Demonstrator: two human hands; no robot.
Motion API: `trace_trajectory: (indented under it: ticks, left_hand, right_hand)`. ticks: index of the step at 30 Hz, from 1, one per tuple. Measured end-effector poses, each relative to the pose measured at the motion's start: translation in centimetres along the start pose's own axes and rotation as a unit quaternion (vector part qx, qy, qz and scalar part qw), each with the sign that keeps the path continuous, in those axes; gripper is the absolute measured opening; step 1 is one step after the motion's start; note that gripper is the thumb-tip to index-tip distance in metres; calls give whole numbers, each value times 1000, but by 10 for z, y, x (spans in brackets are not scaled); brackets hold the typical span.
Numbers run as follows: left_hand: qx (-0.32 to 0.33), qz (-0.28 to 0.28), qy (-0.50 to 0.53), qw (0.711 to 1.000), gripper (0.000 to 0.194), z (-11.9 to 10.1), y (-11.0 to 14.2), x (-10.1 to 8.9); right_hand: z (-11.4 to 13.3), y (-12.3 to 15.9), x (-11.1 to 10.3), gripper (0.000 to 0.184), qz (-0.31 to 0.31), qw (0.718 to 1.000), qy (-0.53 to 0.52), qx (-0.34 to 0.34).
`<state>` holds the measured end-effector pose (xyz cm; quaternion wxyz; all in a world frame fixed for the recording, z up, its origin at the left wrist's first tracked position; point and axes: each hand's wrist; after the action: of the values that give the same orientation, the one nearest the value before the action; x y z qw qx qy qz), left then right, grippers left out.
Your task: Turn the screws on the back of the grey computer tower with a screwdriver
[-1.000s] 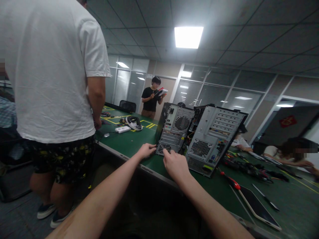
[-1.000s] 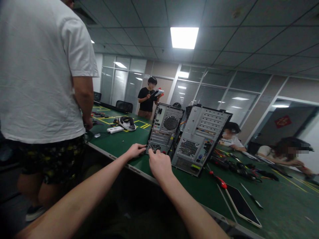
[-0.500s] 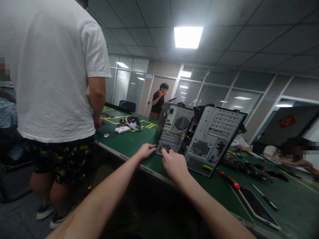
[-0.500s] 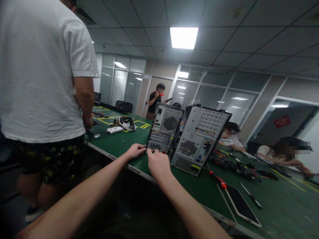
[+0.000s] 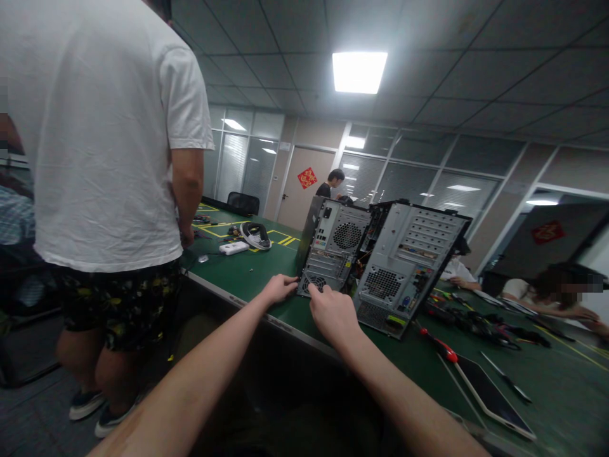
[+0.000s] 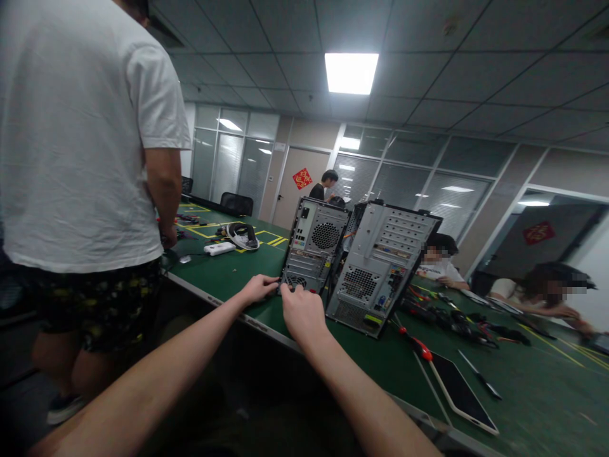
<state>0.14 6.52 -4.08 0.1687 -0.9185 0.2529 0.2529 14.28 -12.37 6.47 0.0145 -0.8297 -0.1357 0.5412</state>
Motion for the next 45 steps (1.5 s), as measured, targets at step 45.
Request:
trace_trajectory:
  ticks: [45]
  left_hand:
    - [9, 5, -17, 1000, 46, 0, 2, -2]
  right_hand:
    - [7, -2, -7, 29, 12, 999, 18, -42]
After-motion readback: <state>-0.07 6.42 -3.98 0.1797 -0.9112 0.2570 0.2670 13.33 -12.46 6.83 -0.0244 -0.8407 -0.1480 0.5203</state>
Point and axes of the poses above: each hand's wrist, its own y-axis away from the middle knuckle, its own x-axis out of the palm, z = x × y, and after that the axes turned 15 degrees about z, right-handed
